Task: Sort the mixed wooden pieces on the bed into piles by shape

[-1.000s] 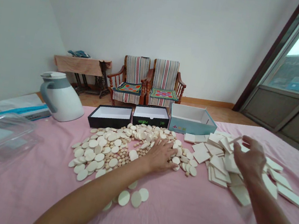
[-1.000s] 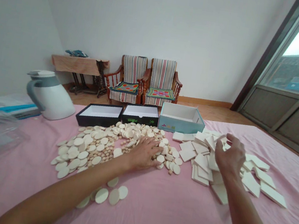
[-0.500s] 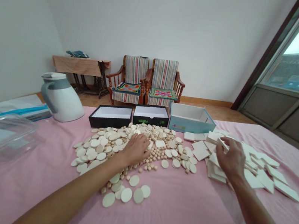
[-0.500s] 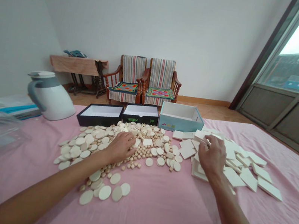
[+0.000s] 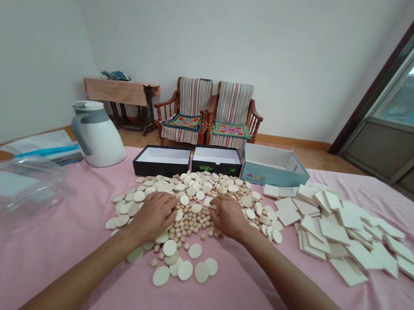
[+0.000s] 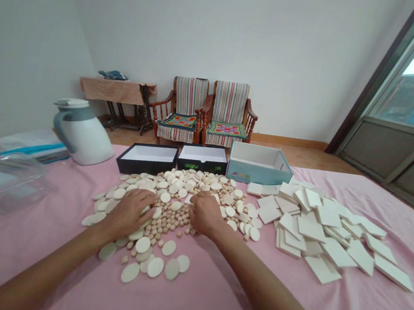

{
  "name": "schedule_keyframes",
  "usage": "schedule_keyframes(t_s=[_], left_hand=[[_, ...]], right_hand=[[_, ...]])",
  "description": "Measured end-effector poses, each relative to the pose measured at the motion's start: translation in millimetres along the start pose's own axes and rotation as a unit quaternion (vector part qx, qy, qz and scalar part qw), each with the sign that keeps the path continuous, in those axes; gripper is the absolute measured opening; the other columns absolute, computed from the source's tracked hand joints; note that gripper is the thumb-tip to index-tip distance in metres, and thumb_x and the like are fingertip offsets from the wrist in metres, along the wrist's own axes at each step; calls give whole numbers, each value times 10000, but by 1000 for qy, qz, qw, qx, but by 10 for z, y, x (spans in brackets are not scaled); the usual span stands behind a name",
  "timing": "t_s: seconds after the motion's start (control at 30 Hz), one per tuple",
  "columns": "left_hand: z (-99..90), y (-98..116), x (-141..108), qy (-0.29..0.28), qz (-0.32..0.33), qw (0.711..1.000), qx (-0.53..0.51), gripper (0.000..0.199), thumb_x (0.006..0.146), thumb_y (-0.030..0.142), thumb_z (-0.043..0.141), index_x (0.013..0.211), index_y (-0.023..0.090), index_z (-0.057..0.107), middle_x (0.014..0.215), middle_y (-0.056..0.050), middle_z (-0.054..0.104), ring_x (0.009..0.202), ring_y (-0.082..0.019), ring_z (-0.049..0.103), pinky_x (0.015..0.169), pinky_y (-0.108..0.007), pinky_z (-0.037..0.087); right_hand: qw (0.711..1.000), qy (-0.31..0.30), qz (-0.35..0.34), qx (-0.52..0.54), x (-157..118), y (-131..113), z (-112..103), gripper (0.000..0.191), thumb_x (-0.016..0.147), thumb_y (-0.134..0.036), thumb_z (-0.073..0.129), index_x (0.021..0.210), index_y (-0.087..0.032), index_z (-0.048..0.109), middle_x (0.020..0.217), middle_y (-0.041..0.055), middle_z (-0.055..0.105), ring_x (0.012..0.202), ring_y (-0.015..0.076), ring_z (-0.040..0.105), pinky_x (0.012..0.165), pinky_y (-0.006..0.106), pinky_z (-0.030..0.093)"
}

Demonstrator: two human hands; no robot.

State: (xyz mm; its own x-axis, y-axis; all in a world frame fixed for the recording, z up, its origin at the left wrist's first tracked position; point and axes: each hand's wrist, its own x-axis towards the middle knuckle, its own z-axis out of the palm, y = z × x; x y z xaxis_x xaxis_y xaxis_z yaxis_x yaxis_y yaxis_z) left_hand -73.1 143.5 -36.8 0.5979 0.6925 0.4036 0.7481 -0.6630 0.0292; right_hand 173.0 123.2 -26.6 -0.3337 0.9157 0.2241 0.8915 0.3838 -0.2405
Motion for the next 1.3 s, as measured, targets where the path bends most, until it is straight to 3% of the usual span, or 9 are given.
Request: schedule_keyframes(t_s=[0.27, 0.47, 0.57, 0.7, 0.8, 0.97, 1.07, 1.13, 1.3], left_hand=[[25, -241, -99, 18, -23, 999, -41, 265, 928, 253, 446, 1101, 194, 638, 1114, -85, 652, 1040, -224, 592, 933, -402, 450], [-10, -315, -139, 59, -43, 995, -65, 282, 904, 281, 500, 1138, 187, 625, 1126, -92, 656, 1055, -242, 592, 951, -429, 453], [-15, -340, -165, 89, -61, 992, -61, 271, 901, 303, 505, 1097, 174, 641, 1099, -97, 666, 1050, -253, 593, 950, -440, 456], [12, -349, -179, 109, -71, 990, -62, 270, 909, 298, 480, 1066, 155, 646, 1062, -101, 677, 1033, -249, 598, 938, -435, 464], [29, -324, -174, 114, -71, 989, -67, 263, 913, 294, 470, 1034, 156, 657, 1028, -95, 685, 1011, -239, 607, 926, -423, 473], [36, -292, -151, 127, -76, 986, -76, 258, 903, 322, 480, 982, 172, 674, 990, -85, 697, 976, -244, 622, 903, -436, 489], [55, -304, -139, 123, -78, 986, -80, 253, 894, 340, 490, 959, 184, 678, 980, -78, 702, 973, -244, 625, 900, -432, 494], [77, -314, -135, 121, -80, 986, -80, 252, 895, 350, 490, 949, 189, 675, 982, -78, 701, 979, -245, 623, 911, -433, 488], [120, -317, -142, 124, -71, 987, -75, 239, 900, 349, 485, 948, 201, 666, 982, -75, 698, 974, -239, 621, 916, -414, 487]], right_hand=[[989, -71, 52, -116, 370, -22, 15, 352, 786, -396, 589, 1007, -135, 672, 1089, 175, 654, 1064, 326, 533, 874, 448, 406], [987, -88, 64, -121, 457, -14, 30, 342, 738, -322, 618, 1015, -124, 655, 1095, 171, 643, 1060, 315, 527, 875, 430, 387], [989, -63, 70, -112, 366, -52, 16, 377, 727, -355, 621, 1025, -124, 639, 1084, 175, 629, 1050, 321, 508, 878, 434, 369], [993, 44, 56, -90, 100, -28, -66, 449, 736, -418, 606, 1092, -145, 597, 1085, 157, 589, 1035, 313, 482, 884, 427, 353], [986, 124, 91, -66, -133, 236, -170, 436, 756, -402, 577, 1127, -173, 576, 1077, 135, 570, 1020, 300, 485, 868, 421, 367], [958, 219, 184, -34, -557, 1103, -407, 436, 745, -409, 570, 1101, -157, 584, 1012, 122, 563, 932, 262, 528, 805, 377, 426], [945, 222, 234, -61, -754, 1409, -502, 425, 727, -412, 585, 1060, -149, 606, 974, 117, 561, 921, 269, 529, 804, 387, 436], [955, 186, 220, -70, -797, 1375, -495, 415, 738, -404, 585, 1064, -148, 608, 968, 115, 555, 926, 267, 528, 823, 387, 433], [986, 103, 126, -43, -674, 896, -342, 410, 766, -379, 584, 1106, -149, 591, 1018, 121, 533, 964, 250, 521, 855, 351, 420]])
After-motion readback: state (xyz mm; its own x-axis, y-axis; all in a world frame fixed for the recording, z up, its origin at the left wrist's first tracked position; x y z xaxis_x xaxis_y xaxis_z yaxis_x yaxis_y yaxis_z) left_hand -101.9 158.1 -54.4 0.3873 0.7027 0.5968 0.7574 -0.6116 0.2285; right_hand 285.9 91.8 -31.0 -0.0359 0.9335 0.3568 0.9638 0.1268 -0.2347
